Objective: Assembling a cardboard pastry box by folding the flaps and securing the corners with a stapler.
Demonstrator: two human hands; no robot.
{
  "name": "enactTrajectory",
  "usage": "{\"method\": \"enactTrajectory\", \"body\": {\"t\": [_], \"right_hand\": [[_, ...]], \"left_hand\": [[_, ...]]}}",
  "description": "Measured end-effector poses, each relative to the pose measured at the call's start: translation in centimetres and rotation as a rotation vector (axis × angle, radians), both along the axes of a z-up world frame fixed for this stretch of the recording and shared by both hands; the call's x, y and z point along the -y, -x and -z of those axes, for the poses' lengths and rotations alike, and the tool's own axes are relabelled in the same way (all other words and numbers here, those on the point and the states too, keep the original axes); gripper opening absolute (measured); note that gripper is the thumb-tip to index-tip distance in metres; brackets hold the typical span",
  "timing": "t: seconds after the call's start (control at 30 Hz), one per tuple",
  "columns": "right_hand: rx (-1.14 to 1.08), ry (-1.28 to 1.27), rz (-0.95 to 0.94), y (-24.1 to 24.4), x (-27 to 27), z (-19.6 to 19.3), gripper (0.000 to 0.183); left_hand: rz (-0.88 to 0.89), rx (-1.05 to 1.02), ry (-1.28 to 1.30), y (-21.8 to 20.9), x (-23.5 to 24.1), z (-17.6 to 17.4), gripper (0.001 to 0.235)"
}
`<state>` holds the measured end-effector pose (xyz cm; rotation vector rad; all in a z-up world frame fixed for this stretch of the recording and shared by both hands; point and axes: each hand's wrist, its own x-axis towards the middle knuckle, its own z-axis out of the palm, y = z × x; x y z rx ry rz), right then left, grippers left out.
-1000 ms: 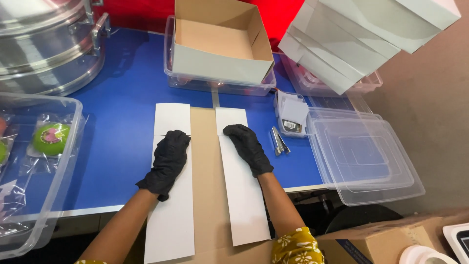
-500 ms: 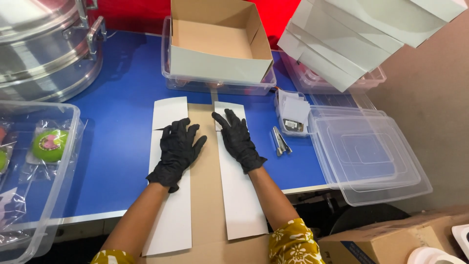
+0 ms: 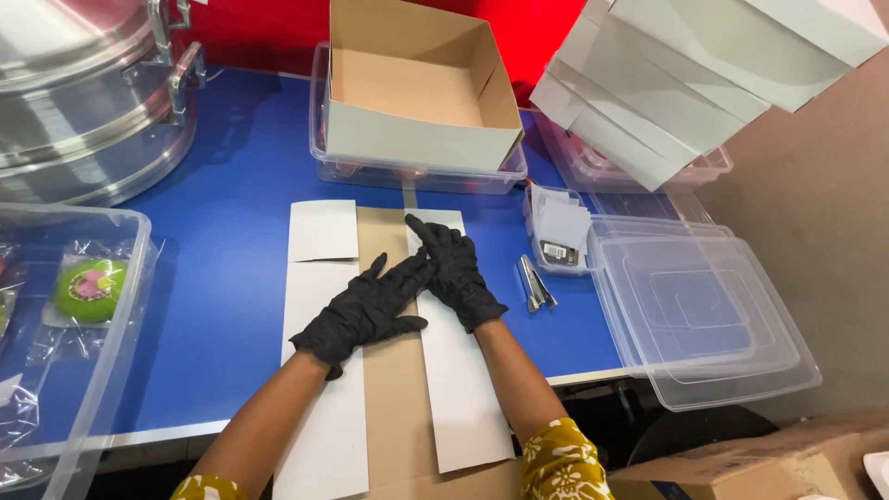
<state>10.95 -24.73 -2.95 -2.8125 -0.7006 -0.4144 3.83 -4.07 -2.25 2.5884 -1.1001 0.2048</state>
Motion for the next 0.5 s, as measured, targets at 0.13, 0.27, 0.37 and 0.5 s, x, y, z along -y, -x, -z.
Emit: {"method": "enactTrajectory", "body": {"t": [0.13, 0.27, 0.37, 0.5], "right_hand": [[-0.022, -0.282, -0.101, 0.4, -0.3, -4.1, 0.079], [-0.333, -1.015, -0.132, -3.2, 1.9, -1.2, 0.087], [-0.175, -0.898, -0.135, -5.1, 1.1, -1.2, 0.061], [0.11, -0.231, -0.175, -6.0, -2.6, -2.3, 0.059]], "left_hand": [[0.005, 0.022, -0.033, 0.5, -0.2, -1.4, 0.088], [0.012, -0.048, -0.062, 0.7, -0.3, -2.0, 0.076], [0.016, -0.081, -0.062, 0.5, -0.3, -2.2, 0.075], [0.033, -0.078, -0.037, 0.7, -0.5, -2.6, 0.073]]}}
